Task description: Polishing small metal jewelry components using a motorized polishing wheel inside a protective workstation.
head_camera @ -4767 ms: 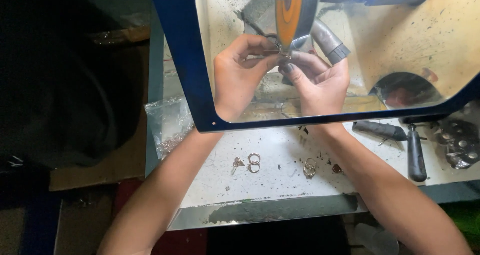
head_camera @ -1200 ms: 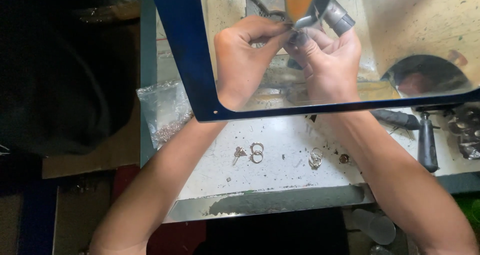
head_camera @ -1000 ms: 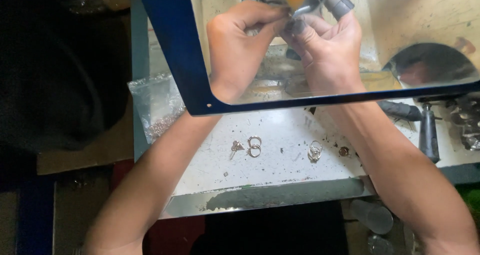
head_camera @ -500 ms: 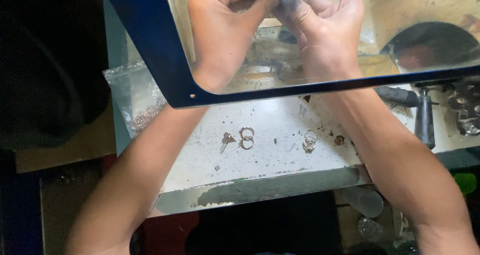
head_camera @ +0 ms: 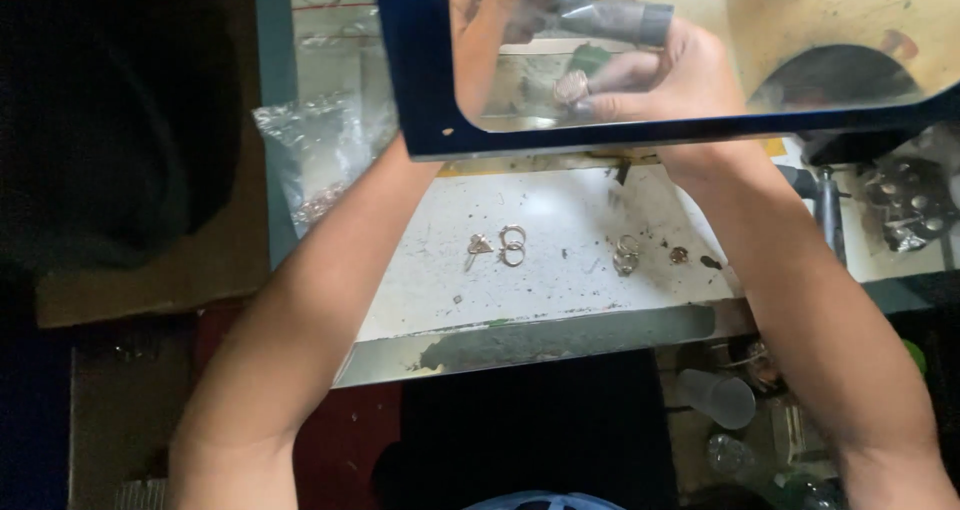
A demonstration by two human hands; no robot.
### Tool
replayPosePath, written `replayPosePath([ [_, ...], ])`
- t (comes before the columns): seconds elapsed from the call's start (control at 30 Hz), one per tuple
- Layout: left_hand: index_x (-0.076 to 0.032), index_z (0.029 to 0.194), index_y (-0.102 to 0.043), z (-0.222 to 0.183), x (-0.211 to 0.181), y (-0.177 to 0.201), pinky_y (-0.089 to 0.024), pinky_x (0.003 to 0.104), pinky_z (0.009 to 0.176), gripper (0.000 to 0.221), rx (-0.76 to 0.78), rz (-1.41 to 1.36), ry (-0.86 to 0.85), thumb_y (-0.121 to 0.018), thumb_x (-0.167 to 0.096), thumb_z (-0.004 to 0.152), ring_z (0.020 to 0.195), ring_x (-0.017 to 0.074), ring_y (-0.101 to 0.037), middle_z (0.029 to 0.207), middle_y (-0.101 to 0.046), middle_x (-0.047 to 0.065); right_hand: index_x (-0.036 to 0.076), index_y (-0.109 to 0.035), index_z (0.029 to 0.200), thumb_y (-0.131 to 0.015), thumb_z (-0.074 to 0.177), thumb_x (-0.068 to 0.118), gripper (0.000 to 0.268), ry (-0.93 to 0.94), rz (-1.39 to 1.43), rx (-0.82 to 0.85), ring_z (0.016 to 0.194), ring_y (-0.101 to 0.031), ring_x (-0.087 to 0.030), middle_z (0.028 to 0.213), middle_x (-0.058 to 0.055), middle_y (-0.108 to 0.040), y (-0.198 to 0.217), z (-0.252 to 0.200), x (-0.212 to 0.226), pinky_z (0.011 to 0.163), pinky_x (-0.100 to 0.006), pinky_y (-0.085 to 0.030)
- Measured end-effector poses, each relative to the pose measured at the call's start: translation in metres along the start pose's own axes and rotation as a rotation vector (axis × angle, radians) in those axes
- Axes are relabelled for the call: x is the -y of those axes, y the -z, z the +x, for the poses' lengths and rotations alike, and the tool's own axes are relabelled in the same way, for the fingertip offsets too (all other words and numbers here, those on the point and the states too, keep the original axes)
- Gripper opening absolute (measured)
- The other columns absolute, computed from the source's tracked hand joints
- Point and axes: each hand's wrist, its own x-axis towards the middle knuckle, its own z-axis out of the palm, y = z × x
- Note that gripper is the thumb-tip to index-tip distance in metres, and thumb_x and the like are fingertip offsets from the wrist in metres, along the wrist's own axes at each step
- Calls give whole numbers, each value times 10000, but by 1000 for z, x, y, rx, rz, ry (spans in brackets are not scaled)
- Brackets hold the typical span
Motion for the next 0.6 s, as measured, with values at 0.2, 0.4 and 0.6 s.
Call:
replayPosePath([
  [0.2,-118,1065,-680,-8,4,52,-554,232,650,306,-44,-9,-4,-522,-380,1067,729,84,-616,888,-640,-2,14,-784,973,-903,769,63,241,-171,-116,96,791,-633,-142,866,-169,-779,-30,-47,6,771,-287,-607],
  [0.4,-81,1123,-664,-24,31,73,-576,246,667,340,-43,-79,30,-514,-381,1071,765,117,-648,964,-657,44,-33,-748,1078,-865,795,-38,305,201,-372,38,830,-785,-261,880,-177,-790,-52,-73,-4,773,-352,-643],
  [0.6,-44,1181,-649,-45,46,88,-597,259,683,382,-21,-144,63,-505,-382,1075,800,150,-681,1040,-674,90,99,-790,986,-862,879,1,162,533,-656,-97,723,-776,-234,809,-80,-793,-21,-92,-61,600,-296,-599],
])
